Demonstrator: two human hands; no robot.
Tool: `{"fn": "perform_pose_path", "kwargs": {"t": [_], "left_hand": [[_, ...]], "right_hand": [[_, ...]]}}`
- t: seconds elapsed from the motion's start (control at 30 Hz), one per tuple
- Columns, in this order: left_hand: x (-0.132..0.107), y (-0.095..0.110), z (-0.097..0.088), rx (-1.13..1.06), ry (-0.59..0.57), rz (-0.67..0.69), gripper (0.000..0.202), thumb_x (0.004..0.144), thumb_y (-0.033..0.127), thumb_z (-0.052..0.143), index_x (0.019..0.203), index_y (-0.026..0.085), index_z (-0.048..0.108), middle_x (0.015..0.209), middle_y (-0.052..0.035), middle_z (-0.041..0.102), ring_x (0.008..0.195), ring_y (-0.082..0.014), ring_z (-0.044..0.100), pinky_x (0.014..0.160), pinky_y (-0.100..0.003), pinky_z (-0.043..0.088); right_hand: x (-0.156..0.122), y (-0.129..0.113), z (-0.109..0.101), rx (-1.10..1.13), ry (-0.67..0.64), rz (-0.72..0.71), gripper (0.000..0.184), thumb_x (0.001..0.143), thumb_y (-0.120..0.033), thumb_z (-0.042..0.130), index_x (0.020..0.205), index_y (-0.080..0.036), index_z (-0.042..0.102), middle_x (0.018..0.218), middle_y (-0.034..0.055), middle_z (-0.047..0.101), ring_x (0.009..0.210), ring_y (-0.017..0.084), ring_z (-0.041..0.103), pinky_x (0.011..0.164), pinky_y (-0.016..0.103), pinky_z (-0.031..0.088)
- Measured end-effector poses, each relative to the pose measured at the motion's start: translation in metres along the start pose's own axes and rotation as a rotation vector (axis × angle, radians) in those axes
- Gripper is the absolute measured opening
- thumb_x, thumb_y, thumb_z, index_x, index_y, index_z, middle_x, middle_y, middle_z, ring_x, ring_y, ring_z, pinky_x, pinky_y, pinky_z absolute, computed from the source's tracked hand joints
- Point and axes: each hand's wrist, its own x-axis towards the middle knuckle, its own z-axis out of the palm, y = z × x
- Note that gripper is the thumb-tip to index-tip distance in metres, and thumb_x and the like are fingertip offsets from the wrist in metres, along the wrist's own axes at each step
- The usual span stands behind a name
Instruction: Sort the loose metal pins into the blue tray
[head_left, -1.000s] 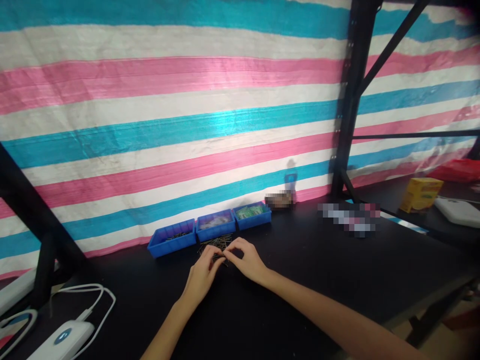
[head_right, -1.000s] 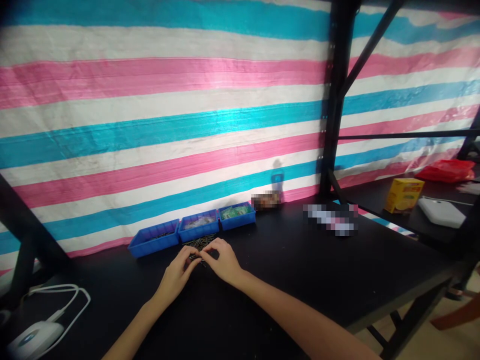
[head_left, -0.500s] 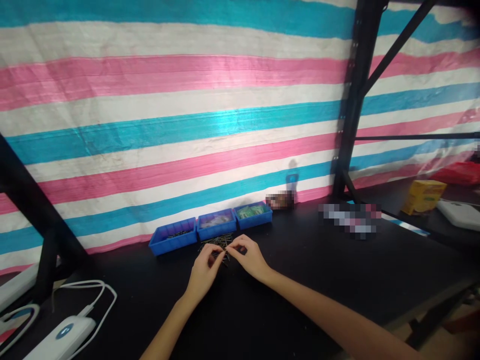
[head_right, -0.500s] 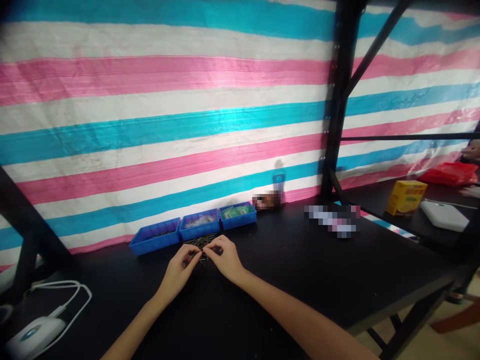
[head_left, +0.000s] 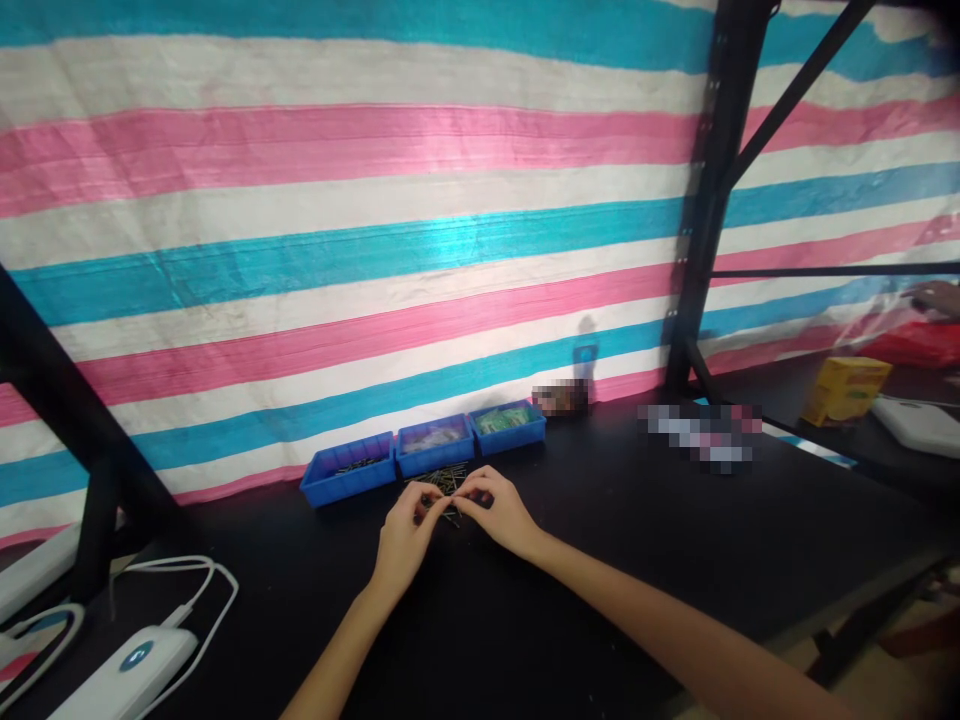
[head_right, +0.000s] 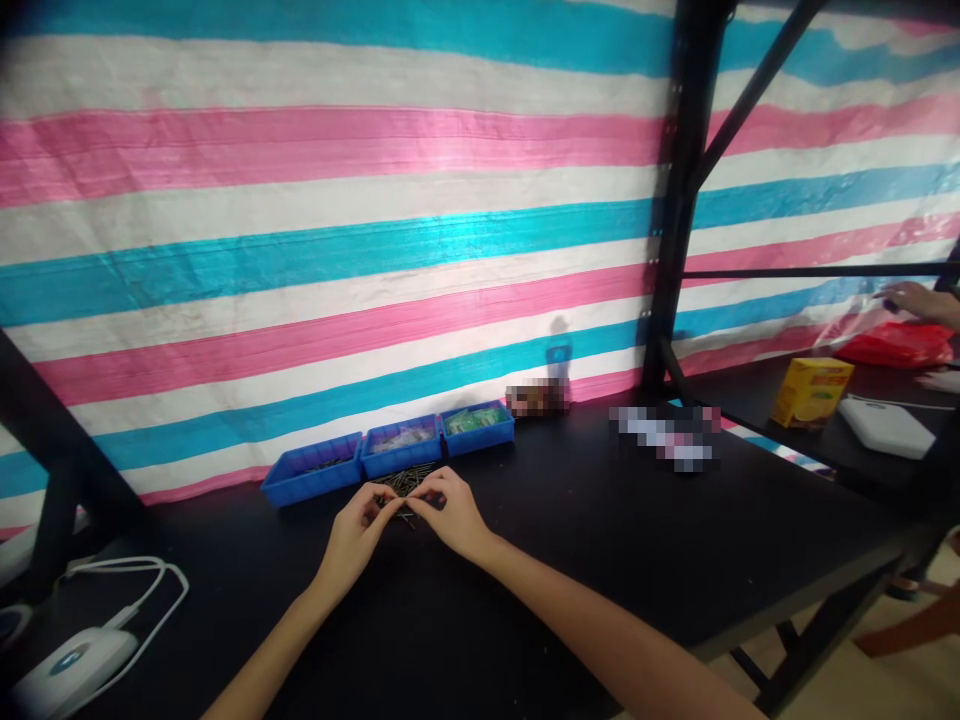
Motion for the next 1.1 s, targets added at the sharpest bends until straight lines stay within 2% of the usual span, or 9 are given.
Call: {"fn": "perform_pose_path", "kwargs": {"t": [0.1,0.17,0.27,0.33,0.43,0.53,0.7,0.9,1.1], "left_hand": [[0.002,-0.002,-0.004,0.06,-0.033,-0.001,0.024,0.076,0.045,0.052,0.078,0.022,0.06,0.079,0.0012,0.062,0.059,-0.0126,0.052,0.057,-0.023,0.04],[0.005,-0.007,-0.009,0.072,0.003,-0.059,0.027,0.074,0.047,0.053,0.078,0.022,0.061,0.075,0.0016,0.064,0.055,-0.0128,0.053,0.054,-0.023,0.04],[0.012,-0.02,-0.024,0.026,0.2,-0.233,0.033,0.07,0.051,0.057,0.081,0.021,0.062,0.067,0.0013,0.064,0.047,-0.013,0.055,0.049,-0.023,0.041],[0.017,-0.028,-0.036,-0.068,0.319,-0.352,0.038,0.066,0.052,0.06,0.085,0.018,0.062,0.072,-0.0015,0.065,0.049,-0.0143,0.058,0.045,-0.022,0.041],[0.02,-0.036,-0.049,-0.282,0.411,-0.476,0.044,0.06,0.048,0.067,0.087,0.014,0.062,0.082,-0.007,0.066,0.053,-0.0153,0.062,0.041,-0.02,0.04],[0.02,-0.04,-0.053,-0.47,0.462,-0.552,0.044,0.057,0.04,0.072,0.088,0.01,0.062,0.088,-0.0111,0.066,0.054,-0.015,0.064,0.04,-0.018,0.04],[0.021,-0.047,-0.057,-0.637,0.532,-0.557,0.041,0.059,0.028,0.073,0.094,0.01,0.063,0.096,-0.0129,0.066,0.061,-0.0146,0.066,0.04,-0.015,0.04],[0.023,-0.054,-0.063,-0.761,0.568,-0.536,0.036,0.068,0.023,0.068,0.101,0.01,0.062,0.105,-0.0143,0.064,0.067,-0.0149,0.067,0.039,-0.014,0.04],[0.024,-0.046,-0.067,-0.832,0.495,-0.506,0.056,0.067,0.025,0.071,0.117,0.012,0.051,0.118,-0.0162,0.056,0.082,-0.0191,0.066,0.039,-0.012,0.038]], "right_hand": [[0.002,0.003,0.0,0.001,0.032,0.033,0.007,0.076,-0.023,0.063,0.08,-0.021,0.068,0.084,0.0018,0.055,0.073,0.013,0.055,0.06,0.022,0.042],[0.002,0.005,0.001,0.001,0.052,0.038,0.008,0.076,-0.023,0.063,0.081,-0.02,0.068,0.084,0.002,0.055,0.072,0.012,0.055,0.058,0.022,0.042],[0.002,0.006,0.001,-0.004,0.075,0.053,0.008,0.076,-0.023,0.061,0.081,-0.02,0.067,0.083,0.0023,0.055,0.068,0.012,0.054,0.056,0.022,0.042],[0.002,0.006,0.001,-0.004,0.073,0.058,0.008,0.076,-0.023,0.061,0.08,-0.019,0.067,0.083,0.0024,0.054,0.066,0.011,0.053,0.055,0.022,0.042],[0.002,0.006,0.001,0.008,0.072,0.051,0.008,0.076,-0.022,0.061,0.079,-0.018,0.067,0.083,0.0027,0.054,0.065,0.011,0.052,0.055,0.021,0.042],[0.001,0.006,0.0,0.011,0.073,0.052,0.01,0.077,-0.023,0.059,0.079,-0.018,0.067,0.083,0.0029,0.055,0.065,0.011,0.053,0.053,0.021,0.04],[0.0,0.007,-0.001,-0.002,0.038,0.055,0.017,0.08,-0.03,0.055,0.08,-0.018,0.066,0.085,0.0045,0.055,0.066,0.013,0.054,0.053,0.023,0.042],[0.0,0.01,0.0,-0.002,0.037,0.059,0.023,0.08,-0.037,0.054,0.08,-0.018,0.066,0.086,0.0065,0.056,0.068,0.016,0.054,0.051,0.024,0.043],[0.0,0.009,0.001,-0.002,0.023,0.07,0.022,0.079,-0.036,0.055,0.079,-0.017,0.066,0.087,0.0072,0.055,0.068,0.016,0.054,0.05,0.025,0.042]]}}
